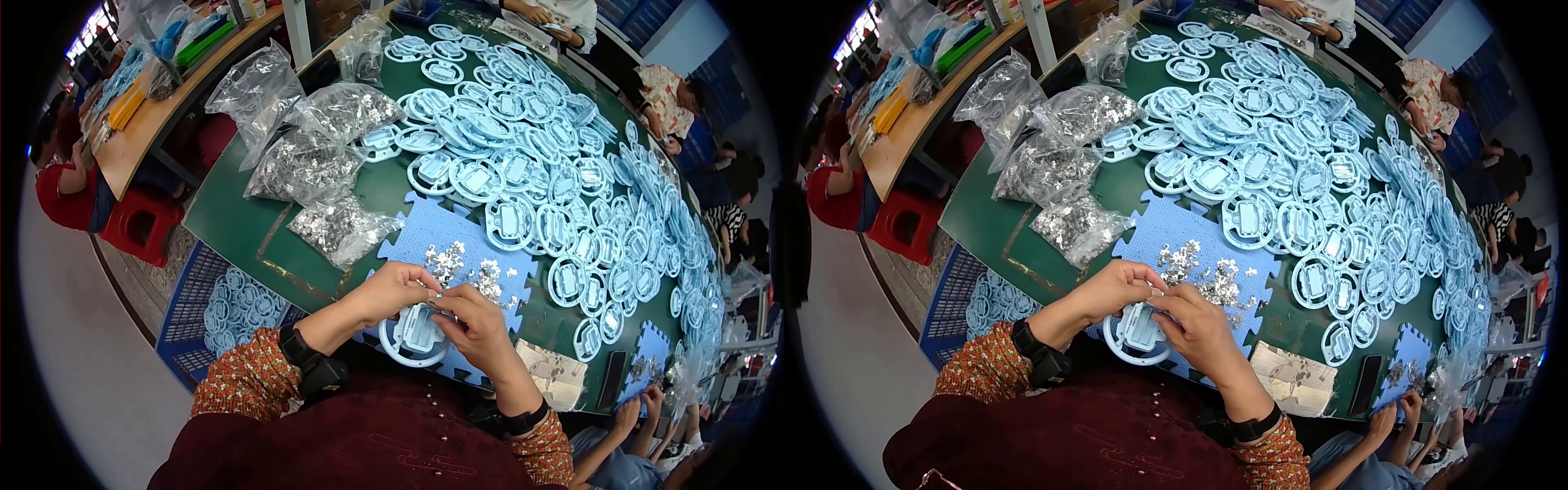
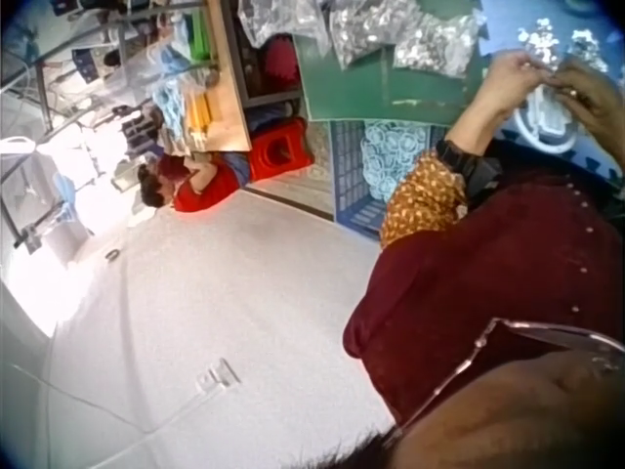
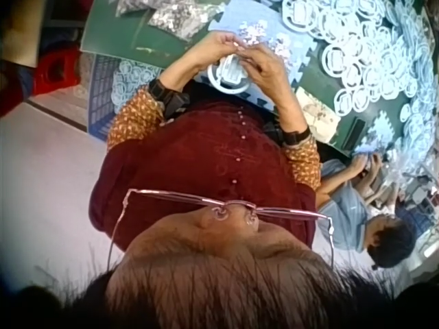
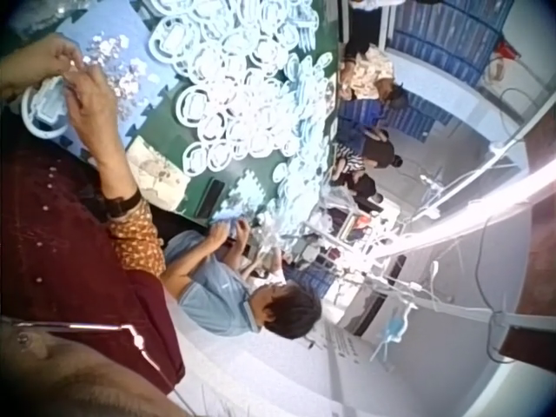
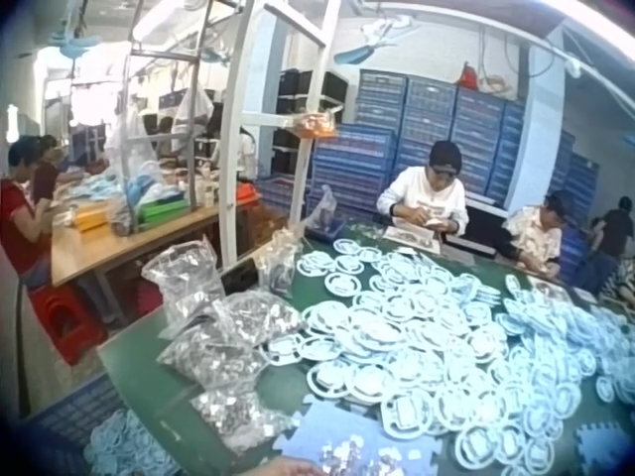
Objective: Assembling small silver components into blue plastic toy frames at a factory workbench.
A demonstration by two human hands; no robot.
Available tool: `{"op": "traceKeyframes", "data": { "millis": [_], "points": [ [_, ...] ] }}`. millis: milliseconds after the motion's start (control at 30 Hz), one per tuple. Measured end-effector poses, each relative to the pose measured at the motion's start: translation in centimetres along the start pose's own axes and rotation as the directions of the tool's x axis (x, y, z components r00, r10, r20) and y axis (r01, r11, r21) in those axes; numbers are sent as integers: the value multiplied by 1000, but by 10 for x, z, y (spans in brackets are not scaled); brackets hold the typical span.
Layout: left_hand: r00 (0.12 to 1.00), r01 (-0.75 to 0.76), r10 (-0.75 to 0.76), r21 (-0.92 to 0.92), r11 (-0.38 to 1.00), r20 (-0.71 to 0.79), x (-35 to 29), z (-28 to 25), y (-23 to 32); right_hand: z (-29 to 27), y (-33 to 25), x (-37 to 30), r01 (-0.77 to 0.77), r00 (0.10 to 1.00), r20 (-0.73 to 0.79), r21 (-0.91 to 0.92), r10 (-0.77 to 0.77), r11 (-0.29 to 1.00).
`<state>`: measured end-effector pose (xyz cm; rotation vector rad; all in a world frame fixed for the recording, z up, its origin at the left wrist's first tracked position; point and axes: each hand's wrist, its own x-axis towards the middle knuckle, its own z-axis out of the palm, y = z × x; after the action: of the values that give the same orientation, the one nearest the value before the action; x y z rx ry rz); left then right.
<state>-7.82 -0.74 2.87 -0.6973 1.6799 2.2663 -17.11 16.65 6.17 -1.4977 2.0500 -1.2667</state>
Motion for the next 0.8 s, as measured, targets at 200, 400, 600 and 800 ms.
{"op": "traceKeyframes", "data": {
  "millis": [200, 400, 600, 800],
  "points": [
    [1000, 0, 0, 36, 999, 1, 3, 4, -1, -3, -7, -3, -11, 998, 61, -161, 21, 987],
    [1000, -2, 2, 52, 999, -6, 5, 5, -4, -4, -10, -6, 24, 996, 93, -271, 1, 962],
    [1000, -7, 8, 23, 1000, -20, 5, 8, -1, -5, 7, -18, -244, 951, -234, -177, 200, 954],
    [1000, -14, 15, -25, 1000, 25, 7, 13, -5, 10, 13, -24, -331, 920, -185, 100, 345, 938]
  ]
}}
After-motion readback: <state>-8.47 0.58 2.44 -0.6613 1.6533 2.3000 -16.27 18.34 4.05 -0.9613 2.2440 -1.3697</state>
